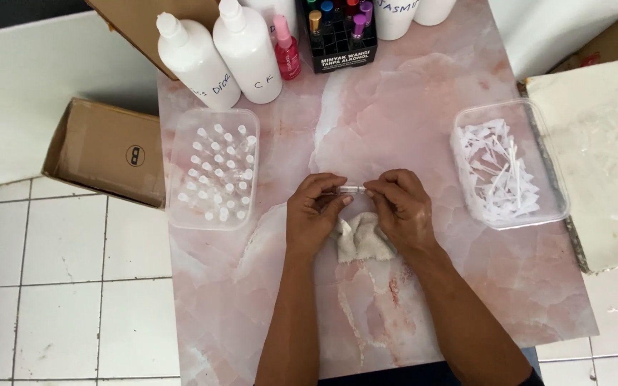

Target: Cleaning small white plastic tubes or fittings using a cloth and cotton swabs on a table.

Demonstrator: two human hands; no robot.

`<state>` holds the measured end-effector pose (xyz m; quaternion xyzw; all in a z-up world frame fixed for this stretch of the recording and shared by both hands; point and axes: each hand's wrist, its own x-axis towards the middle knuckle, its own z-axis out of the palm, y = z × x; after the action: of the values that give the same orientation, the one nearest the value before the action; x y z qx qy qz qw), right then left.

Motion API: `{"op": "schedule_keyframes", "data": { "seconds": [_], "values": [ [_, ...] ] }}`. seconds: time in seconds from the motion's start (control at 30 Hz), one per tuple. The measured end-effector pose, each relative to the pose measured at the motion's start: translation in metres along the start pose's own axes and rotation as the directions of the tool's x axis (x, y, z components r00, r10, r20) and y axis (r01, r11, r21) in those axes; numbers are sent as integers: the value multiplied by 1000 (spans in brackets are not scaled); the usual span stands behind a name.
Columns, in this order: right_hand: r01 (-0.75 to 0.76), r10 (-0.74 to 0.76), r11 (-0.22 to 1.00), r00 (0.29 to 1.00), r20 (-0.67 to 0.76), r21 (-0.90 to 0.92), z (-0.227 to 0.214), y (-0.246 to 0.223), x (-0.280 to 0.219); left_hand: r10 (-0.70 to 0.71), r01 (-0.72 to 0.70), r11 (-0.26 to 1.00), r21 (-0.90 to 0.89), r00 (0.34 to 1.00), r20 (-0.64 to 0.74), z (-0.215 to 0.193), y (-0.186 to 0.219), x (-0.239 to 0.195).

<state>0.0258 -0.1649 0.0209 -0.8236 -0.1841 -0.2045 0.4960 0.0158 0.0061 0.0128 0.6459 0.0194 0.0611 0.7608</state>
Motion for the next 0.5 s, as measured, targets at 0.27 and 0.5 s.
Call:
{"op": "schedule_keyframes", "data": {
  "seconds": [0.27,0.5],
  "values": [
    [-253,246,961,966,78,111,2,-1,12,-2,2,1000,1,1000,7,-6,-11,11],
    [-616,607,750,786,120,242,14,4,26,-118,110,991,-81,987,-106,-6,-19,11]
  ]
}}
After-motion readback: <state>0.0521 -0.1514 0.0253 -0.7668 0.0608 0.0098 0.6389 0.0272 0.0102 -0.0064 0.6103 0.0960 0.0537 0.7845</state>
